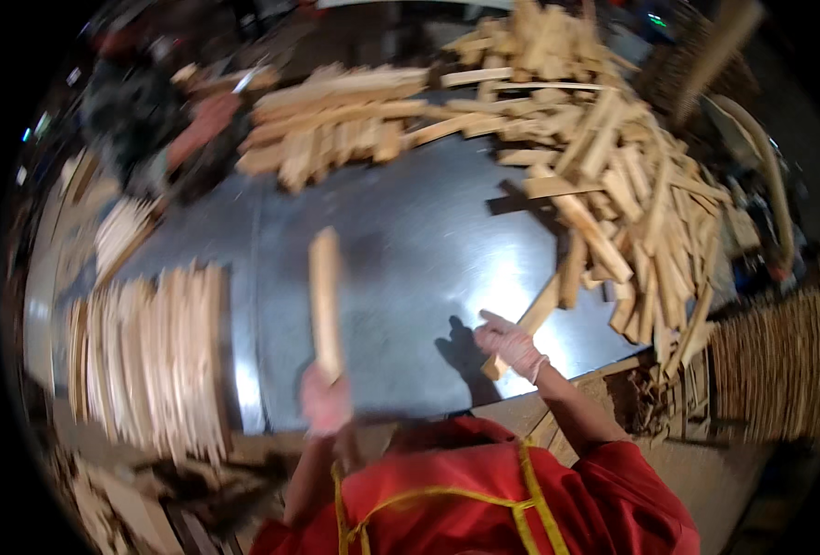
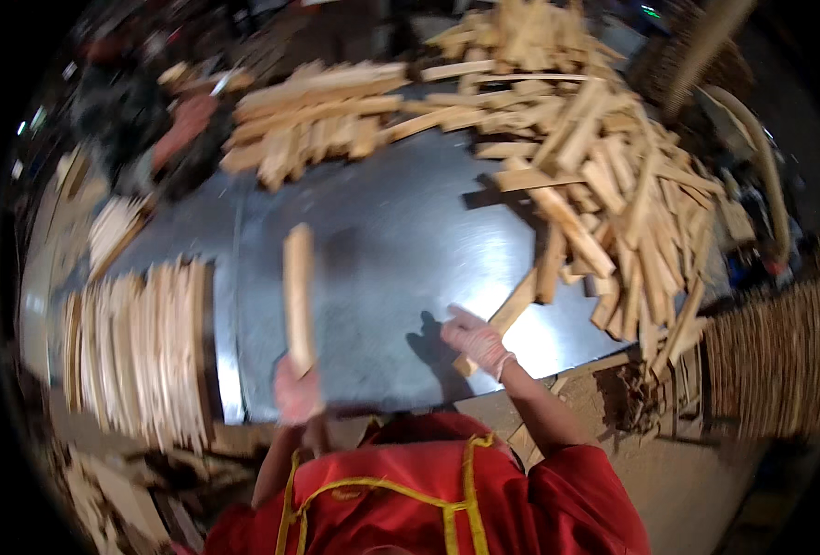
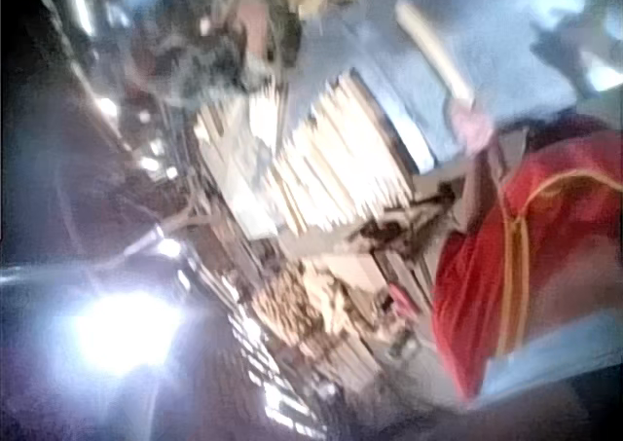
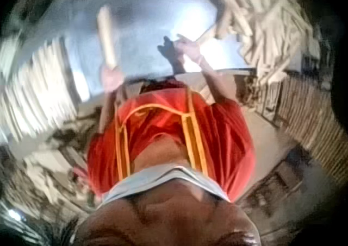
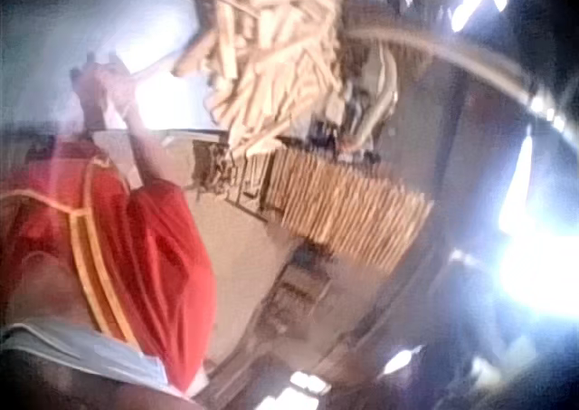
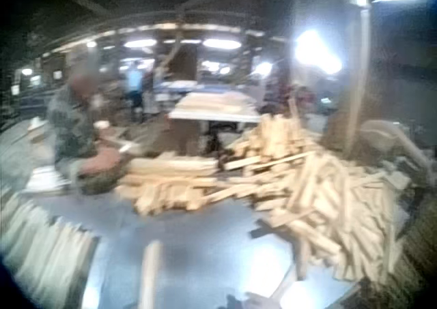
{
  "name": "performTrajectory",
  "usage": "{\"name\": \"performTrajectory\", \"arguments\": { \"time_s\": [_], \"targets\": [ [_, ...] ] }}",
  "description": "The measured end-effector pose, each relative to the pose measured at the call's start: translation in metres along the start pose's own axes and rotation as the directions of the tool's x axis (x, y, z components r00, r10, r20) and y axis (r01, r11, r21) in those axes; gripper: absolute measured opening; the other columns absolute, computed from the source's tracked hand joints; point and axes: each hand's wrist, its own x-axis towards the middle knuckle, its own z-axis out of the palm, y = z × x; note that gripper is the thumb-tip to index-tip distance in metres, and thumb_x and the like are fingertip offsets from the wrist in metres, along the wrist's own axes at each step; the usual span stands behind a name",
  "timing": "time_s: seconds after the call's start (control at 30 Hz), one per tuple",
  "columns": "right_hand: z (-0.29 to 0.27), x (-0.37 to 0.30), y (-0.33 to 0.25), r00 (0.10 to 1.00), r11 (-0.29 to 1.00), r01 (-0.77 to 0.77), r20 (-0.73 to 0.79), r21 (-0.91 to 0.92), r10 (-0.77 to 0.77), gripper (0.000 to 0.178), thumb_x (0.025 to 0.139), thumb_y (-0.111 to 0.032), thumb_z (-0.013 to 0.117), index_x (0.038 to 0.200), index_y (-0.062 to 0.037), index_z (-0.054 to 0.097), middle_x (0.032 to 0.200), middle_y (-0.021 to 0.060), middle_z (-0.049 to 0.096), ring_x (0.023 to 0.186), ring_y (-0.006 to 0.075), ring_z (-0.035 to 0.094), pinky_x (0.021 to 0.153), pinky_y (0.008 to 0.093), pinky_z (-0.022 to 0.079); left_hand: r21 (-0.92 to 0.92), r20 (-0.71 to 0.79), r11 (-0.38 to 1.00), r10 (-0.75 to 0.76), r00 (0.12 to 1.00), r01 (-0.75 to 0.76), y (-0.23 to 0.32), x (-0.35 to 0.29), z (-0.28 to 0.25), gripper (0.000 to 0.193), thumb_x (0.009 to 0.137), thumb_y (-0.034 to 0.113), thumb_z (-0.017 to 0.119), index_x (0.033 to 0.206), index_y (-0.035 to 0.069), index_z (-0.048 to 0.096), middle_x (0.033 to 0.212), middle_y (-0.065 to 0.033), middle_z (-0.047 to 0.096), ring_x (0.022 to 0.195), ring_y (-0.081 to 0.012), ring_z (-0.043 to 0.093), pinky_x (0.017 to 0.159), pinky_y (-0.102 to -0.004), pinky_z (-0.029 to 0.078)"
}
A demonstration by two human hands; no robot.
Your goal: The person sorts wooden planks on a metal table, picking up pieces from a disorganized pile and arranging them into neat stacks. The person handles the wood by hand, moving pieces from the right side of the table to the left side to create organized piles.
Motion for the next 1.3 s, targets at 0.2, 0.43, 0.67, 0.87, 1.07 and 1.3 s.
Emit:
{"name": "performTrajectory", "arguments": {
  "time_s": [0.2, 0.43, 0.67, 0.87, 1.07, 1.3],
  "targets": [
    [-0.225, 0.017, -0.103, 0.561, 0.904, 0.094, -0.728, -0.417, -0.394, 0.070, 0.094, -0.029, 0.069, 0.155, -0.0025, 0.047, 0.117, 0.0199, 0.071, 0.108, 0.0325, 0.069, 0.097, 0.0396, 0.052, 0.451, 0.158, 0.880, 0.087, 0.984, -0.150, -0.103, 0.039, -0.036, 0.065, 0.085, 0.026, 0.074, 0.141, 0.000, 0.054, 0.130, -0.0239, 0.067, 0.113, -0.0427, 0.068, 0.091, -0.0502, 0.058],
    [-0.461, 0.046, -0.054, 0.404, 0.796, -0.431, -0.880, -0.424, -0.250, 0.095, 0.090, -0.055, 0.074, 0.160, 0.0002, 0.040, 0.155, 0.0275, 0.052, 0.144, 0.0388, 0.051, 0.118, 0.0424, 0.041, 0.481, 0.185, 0.758, 0.402, 0.897, -0.440, 0.000, 0.013, 0.021, 0.082, 0.075, 0.024, 0.081, 0.148, 0.001, 0.050, 0.143, -0.0281, 0.057, 0.131, -0.0467, 0.055, 0.111, -0.0536, 0.046],
    [-0.513, 0.086, -0.026, 0.747, 0.704, -0.422, -0.659, -0.571, -0.087, 0.135, 0.068, -0.081, 0.079, 0.166, -0.0052, 0.028, 0.170, 0.0259, 0.030, 0.158, 0.0441, 0.026, 0.129, 0.0486, 0.027, 0.287, 0.613, 0.650, 0.439, 0.656, -0.703, 0.060, -0.044, 0.108, 0.082, 0.076, 0.035, 0.083, 0.147, 0.003, 0.054, 0.142, -0.0260, 0.059, 0.132, -0.0461, 0.055, 0.110, -0.0535, 0.046],
    [-0.522, 0.078, -0.040, 0.856, 0.581, -0.364, -0.508, -0.728, -0.101, 0.125, 0.066, -0.080, 0.080, 0.160, -0.0066, 0.041, 0.156, 0.0257, 0.050, 0.144, 0.0418, 0.049, 0.118, 0.0483, 0.042, 0.144, 0.881, 0.758, 0.195, 0.431, -0.636, 0.102, -0.062, 0.128, 0.075, 0.089, 0.044, 0.072, 0.151, 0.007, 0.053, 0.148, -0.0206, 0.059, 0.135, -0.0413, 0.056, 0.113, -0.0482, 0.046],
    [-0.414, 0.044, -0.008, 0.864, 0.920, 0.207, -0.379, -0.334, -0.332, 0.084, 0.074, -0.043, 0.090, 0.142, -0.0037, 0.060, 0.129, 0.0175, 0.070, 0.119, 0.0289, 0.068, 0.104, 0.0422, 0.053, 0.149, 0.859, 0.740, 0.231, 0.456, -0.656, 0.121, -0.063, 0.139, 0.067, 0.092, 0.043, 0.070, 0.148, 0.009, 0.054, 0.142, -0.0202, 0.062, 0.127, -0.0405, 0.061, 0.107, -0.0497, 0.051],
    [-0.229, 0.027, -0.022, 0.835, 0.963, 0.050, -0.518, -0.264, -0.186, 0.093, 0.075, -0.026, 0.088, 0.151, 0.0052, 0.044, 0.134, 0.0201, 0.065, 0.122, 0.0334, 0.065, 0.107, 0.0393, 0.049, 0.061, 0.761, 0.687, 0.437, 0.479, -0.724, 0.112, -0.067, 0.131, 0.064, 0.095, 0.045, 0.064, 0.148, 0.011, 0.055, 0.144, -0.0181, 0.061, 0.126, -0.0393, 0.063, 0.105, -0.0500, 0.052]
  ]
}}
